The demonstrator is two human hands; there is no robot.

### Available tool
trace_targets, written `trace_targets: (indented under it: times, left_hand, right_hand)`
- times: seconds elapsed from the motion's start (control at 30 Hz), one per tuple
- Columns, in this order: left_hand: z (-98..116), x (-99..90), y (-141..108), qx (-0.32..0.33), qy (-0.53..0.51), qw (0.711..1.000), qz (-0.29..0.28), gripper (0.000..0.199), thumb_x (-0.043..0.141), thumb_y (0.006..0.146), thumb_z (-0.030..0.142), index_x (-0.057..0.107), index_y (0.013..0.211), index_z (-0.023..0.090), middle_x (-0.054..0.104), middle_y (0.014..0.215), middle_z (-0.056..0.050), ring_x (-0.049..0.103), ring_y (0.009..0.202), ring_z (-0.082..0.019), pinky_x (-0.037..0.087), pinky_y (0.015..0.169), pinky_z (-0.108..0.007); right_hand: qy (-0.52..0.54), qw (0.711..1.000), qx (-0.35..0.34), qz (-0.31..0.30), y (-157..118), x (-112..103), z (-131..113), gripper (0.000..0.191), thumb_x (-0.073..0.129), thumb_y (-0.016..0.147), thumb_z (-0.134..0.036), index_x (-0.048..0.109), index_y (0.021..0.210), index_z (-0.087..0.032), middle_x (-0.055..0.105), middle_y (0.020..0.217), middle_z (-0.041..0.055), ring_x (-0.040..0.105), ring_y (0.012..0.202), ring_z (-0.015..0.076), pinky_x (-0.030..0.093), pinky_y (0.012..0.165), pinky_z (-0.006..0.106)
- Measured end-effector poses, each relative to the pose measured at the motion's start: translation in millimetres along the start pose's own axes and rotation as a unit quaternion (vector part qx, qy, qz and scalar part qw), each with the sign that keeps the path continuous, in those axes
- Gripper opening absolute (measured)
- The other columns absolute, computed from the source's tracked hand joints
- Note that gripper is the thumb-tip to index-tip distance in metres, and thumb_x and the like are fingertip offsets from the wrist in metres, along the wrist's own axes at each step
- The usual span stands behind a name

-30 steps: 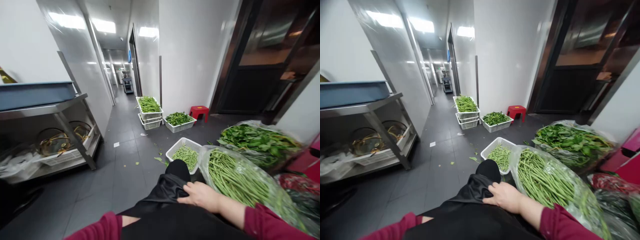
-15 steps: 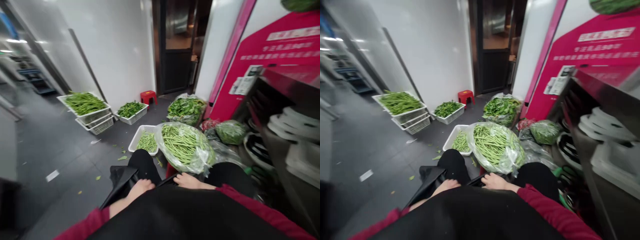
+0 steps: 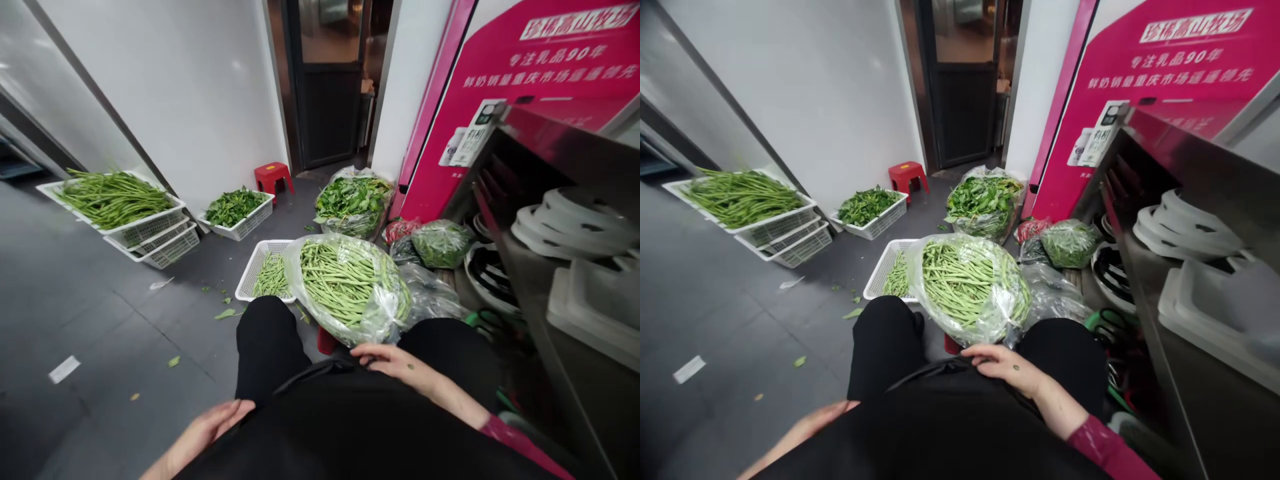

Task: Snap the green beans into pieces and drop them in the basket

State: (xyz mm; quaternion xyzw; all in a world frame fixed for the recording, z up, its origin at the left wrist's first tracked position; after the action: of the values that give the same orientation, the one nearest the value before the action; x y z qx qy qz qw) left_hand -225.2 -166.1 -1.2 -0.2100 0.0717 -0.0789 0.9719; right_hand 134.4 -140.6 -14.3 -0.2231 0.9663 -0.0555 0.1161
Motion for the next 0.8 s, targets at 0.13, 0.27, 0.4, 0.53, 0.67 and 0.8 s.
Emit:
trace_targets:
  times: [0.13,0.27,0.4,0.53,0.67,0.8]
  left_hand:
    - [68,-18.9,97,-0.062,0.448,0.891,0.042,0.025,0.045,0.071,0.039,0.060,0.068,0.019,0.064,0.066,-0.003,0.061,0.072,-0.023,0.046,0.071,-0.036]
    - [153,93.1,148,0.230,0.550,0.802,-0.043,0.025,0.036,0.080,0.030,0.058,0.089,0.021,0.064,0.092,-0.003,0.059,0.084,-0.016,0.044,0.077,-0.027]
    - [131,235.9,168,0.307,0.647,0.661,-0.223,0.028,0.040,0.080,0.034,0.061,0.083,0.015,0.063,0.084,-0.011,0.060,0.081,-0.021,0.046,0.072,-0.032]
    - [92,284.4,192,0.247,0.700,0.612,-0.271,0.037,0.052,0.071,0.046,0.061,0.083,0.012,0.062,0.077,-0.014,0.061,0.074,-0.027,0.046,0.064,-0.036]
    - [100,287.8,197,0.350,0.651,0.630,-0.238,0.031,0.047,0.076,0.039,0.058,0.091,0.015,0.058,0.091,-0.012,0.057,0.083,-0.022,0.044,0.069,-0.032]
    - [96,286.8,173,0.459,0.636,0.539,-0.306,0.018,0.047,0.077,0.026,0.059,0.084,0.014,0.058,0.083,-0.009,0.054,0.080,-0.020,0.040,0.072,-0.033]
  right_hand:
    - [-0.177,0.971,-0.072,0.141,20,-52,-42,0.028,0.037,0.084,-0.025,0.061,0.099,-0.019,0.063,0.092,0.0074,0.057,0.086,0.0174,0.042,0.078,0.032]
    - [-0.458,0.885,-0.040,0.067,50,-64,-32,0.031,0.041,0.081,-0.020,0.056,0.108,-0.019,0.065,0.087,0.0100,0.058,0.085,0.0211,0.037,0.079,0.035]
    - [-0.583,0.799,0.142,0.047,30,-84,18,0.041,0.050,0.077,-0.029,0.048,0.117,-0.020,0.065,0.073,0.0095,0.060,0.068,0.0237,0.036,0.070,0.036]
    - [-0.591,0.777,0.193,0.100,8,-99,33,0.055,0.053,0.074,-0.036,0.038,0.125,-0.019,0.062,0.081,0.0095,0.056,0.080,0.0245,0.032,0.073,0.035]
    - [-0.566,0.792,0.200,0.108,15,-102,34,0.059,0.055,0.071,-0.024,0.036,0.127,-0.021,0.054,0.097,0.0106,0.048,0.092,0.0245,0.031,0.075,0.033]
    - [-0.554,0.804,0.189,0.109,19,-103,24,0.054,0.050,0.069,-0.016,0.043,0.122,-0.023,0.049,0.094,0.0097,0.046,0.090,0.0235,0.032,0.072,0.032]
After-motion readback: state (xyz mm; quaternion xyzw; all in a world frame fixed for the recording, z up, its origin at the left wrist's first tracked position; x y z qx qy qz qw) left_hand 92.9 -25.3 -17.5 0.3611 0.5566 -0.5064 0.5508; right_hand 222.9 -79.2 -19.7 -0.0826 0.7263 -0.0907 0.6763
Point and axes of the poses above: each hand's wrist, its own y-axis towards the middle knuckle, its own x-axis out of the palm, z = x × y, the point moved 5 cm from there along y, towards the middle knuckle
